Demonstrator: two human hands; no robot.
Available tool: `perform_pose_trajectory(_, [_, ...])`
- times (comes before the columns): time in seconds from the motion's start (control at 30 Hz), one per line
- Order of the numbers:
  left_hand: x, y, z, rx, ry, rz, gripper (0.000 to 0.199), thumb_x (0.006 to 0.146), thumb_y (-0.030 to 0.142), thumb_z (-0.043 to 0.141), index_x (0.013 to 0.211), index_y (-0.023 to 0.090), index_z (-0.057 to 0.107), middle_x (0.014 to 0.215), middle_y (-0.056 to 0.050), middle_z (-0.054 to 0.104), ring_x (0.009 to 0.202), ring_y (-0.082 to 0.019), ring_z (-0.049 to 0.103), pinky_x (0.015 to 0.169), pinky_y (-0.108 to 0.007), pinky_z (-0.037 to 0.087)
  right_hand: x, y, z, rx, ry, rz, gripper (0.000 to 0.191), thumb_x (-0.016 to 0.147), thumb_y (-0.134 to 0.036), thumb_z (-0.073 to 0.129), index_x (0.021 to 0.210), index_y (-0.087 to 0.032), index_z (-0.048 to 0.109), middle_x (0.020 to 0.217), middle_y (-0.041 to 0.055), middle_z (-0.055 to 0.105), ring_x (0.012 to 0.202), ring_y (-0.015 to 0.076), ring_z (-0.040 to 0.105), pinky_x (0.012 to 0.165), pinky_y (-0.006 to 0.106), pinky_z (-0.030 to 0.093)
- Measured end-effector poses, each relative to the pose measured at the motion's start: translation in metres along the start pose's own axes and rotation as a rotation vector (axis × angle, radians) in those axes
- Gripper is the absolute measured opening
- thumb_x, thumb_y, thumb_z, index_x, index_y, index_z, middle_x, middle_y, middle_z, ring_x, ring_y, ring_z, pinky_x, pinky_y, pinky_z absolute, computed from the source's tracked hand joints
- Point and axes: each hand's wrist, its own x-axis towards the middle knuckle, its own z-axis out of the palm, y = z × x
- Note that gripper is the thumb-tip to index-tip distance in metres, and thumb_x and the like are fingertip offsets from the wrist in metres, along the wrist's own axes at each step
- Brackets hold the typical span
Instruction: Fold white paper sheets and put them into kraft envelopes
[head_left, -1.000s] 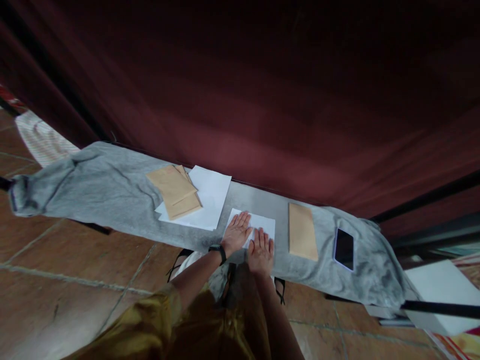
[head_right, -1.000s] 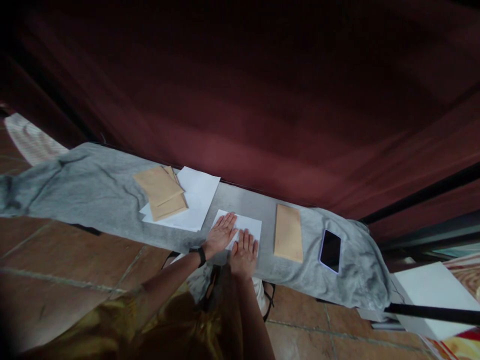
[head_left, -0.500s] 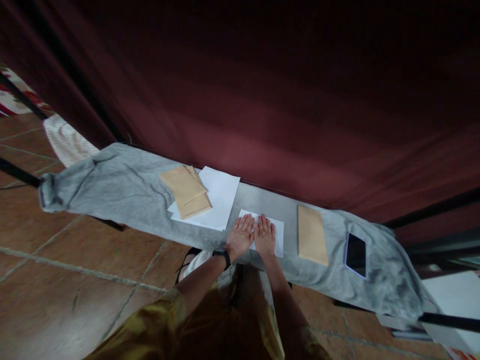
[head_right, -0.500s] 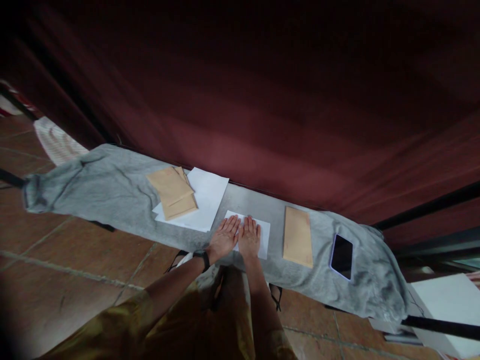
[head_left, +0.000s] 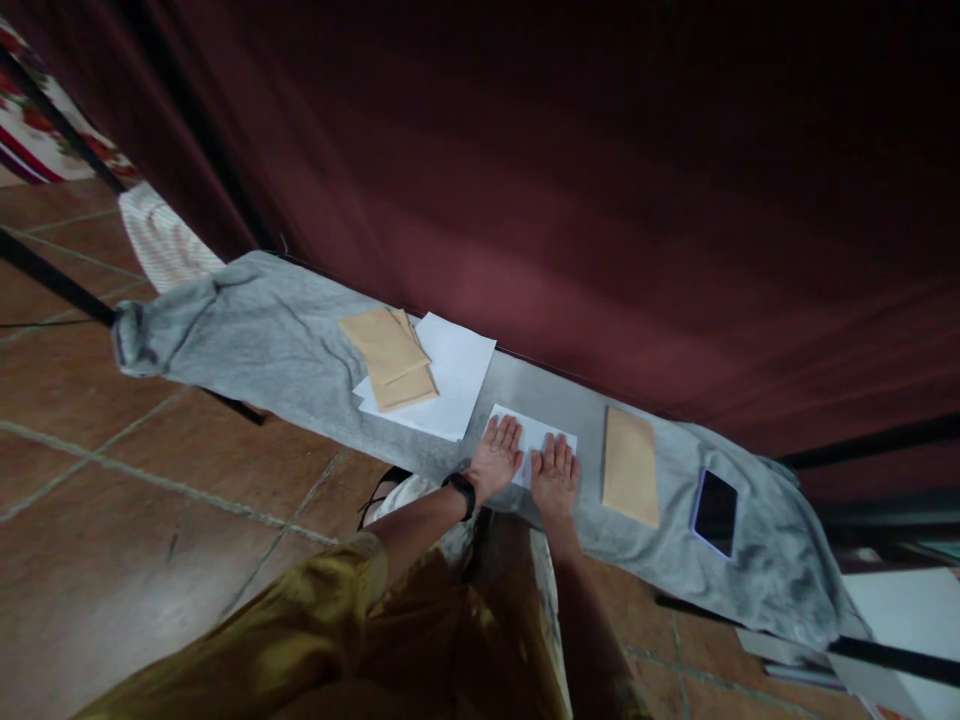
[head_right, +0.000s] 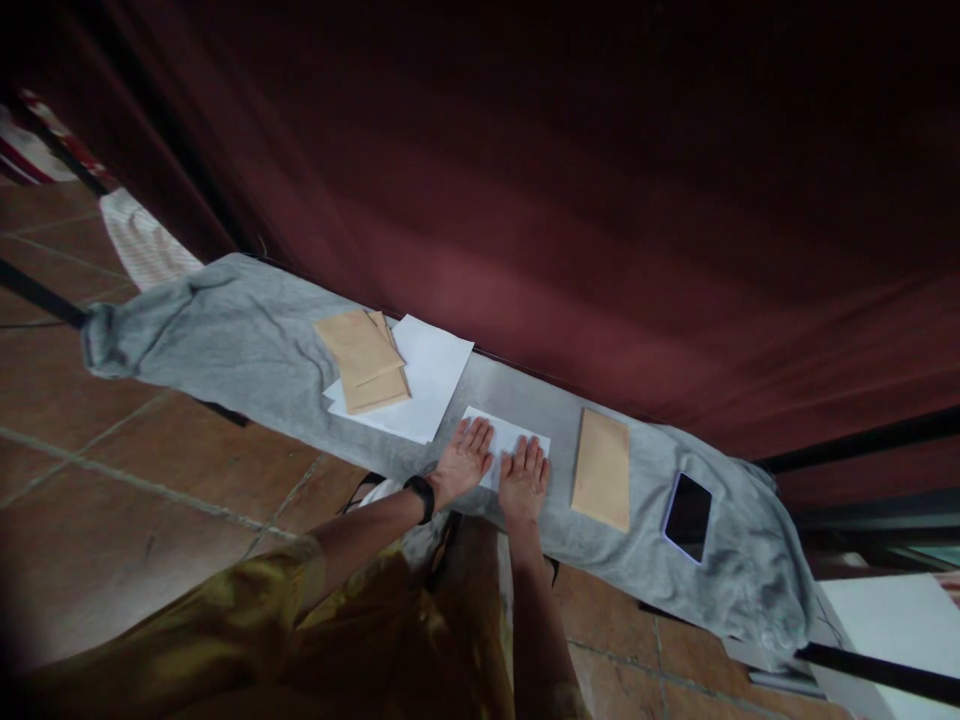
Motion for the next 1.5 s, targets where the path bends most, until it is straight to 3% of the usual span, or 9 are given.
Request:
perform_pose_trajectory(0.13, [-0.001,0.001,-0.001,-0.016,0.009,0.015,0.059,0.101,0.027,0.033,0.153,0.0,0.04,0.163,-0.021,0.034,0.156,-0.031,0.022,0.128,-0.056,0.011,-0.013,0.007,-0.001,-0.002,0.045,-0.017,0.057,0.108,-0.038,0.029,0.156,-0.009,0.04,0.157,0.024,0.044,0.142,0.0339,0.046,0.115,0.054,0.034])
perform_pose_trajectory(0.33, [0.0,0.002,0.0,-0.015,0.024,0.04,0.057,0.101,0.026,0.031,0.155,0.008,0.042,0.161,-0.018,0.039,0.156,-0.031,0.023,0.127,-0.061,0.008,-0.034,0.017,-0.005,0.018,0.043,-0.027,0.057,0.108,-0.036,0.031,0.157,-0.008,0.036,0.157,0.025,0.044,0.142,0.0325,0.046,0.115,0.054,0.034])
perform_pose_trajectory(0.43, [0.0,0.002,0.0,0.007,0.014,0.068,0.056,0.102,0.025,0.03,0.153,0.005,0.043,0.161,-0.019,0.038,0.156,-0.03,0.023,0.128,-0.06,0.008,-0.041,0.019,-0.007,0.027,0.036,-0.004,0.06,0.108,-0.039,0.03,0.157,-0.005,0.036,0.156,0.025,0.046,0.142,0.0335,0.045,0.116,0.054,0.034])
perform_pose_trajectory(0.6, [0.0,0.004,0.0,0.01,0.003,0.11,0.056,0.101,0.021,0.032,0.15,-0.002,0.044,0.161,-0.023,0.037,0.156,-0.03,0.022,0.129,-0.057,0.012,-0.046,0.02,-0.009,0.028,0.056,-0.001,0.061,0.108,-0.041,0.028,0.156,-0.005,0.038,0.156,0.0223,0.046,0.141,0.0338,0.046,0.117,0.053,0.033])
perform_pose_trajectory(0.9, [-0.004,0.006,-0.005,0.023,0.014,0.228,0.058,0.093,0.008,0.035,0.15,0.005,0.047,0.161,-0.019,0.039,0.156,-0.028,0.021,0.13,-0.056,0.015,-0.046,0.016,-0.013,0.034,0.072,0.016,0.06,0.108,-0.04,0.028,0.156,-0.006,0.039,0.155,0.0228,0.048,0.141,0.0333,0.046,0.116,0.054,0.033])
perform_pose_trajectory(1.17, [0.003,0.011,-0.002,-0.108,0.072,0.121,0.054,0.106,0.033,0.03,0.153,0.01,0.044,0.161,-0.015,0.042,0.151,-0.024,0.035,0.126,-0.045,0.025,-0.045,0.014,-0.009,0.055,0.087,0.037,0.06,0.107,-0.039,0.027,0.157,-0.007,0.038,0.156,0.0216,0.047,0.142,0.0327,0.047,0.118,0.054,0.032])
perform_pose_trajectory(1.33, [0.013,0.024,0.008,-0.133,0.093,0.163,0.056,0.107,0.04,0.029,0.154,0.012,0.042,0.162,-0.012,0.041,0.152,-0.023,0.034,0.126,-0.044,0.024,-0.046,0.013,-0.006,0.038,0.093,0.035,0.059,0.107,-0.039,0.029,0.156,-0.008,0.039,0.157,0.0205,0.047,0.143,0.032,0.045,0.118,0.054,0.031])
perform_pose_trajectory(1.5, [0.025,0.018,0.013,-0.111,0.1,0.099,0.06,0.106,0.044,0.032,0.156,0.012,0.039,0.162,-0.014,0.04,0.154,-0.023,0.031,0.127,-0.046,0.023,-0.044,0.012,-0.009,0.041,0.083,0.048,0.058,0.107,-0.037,0.03,0.157,-0.008,0.037,0.157,0.02,0.046,0.145,0.0314,0.043,0.118,0.052,0.031])
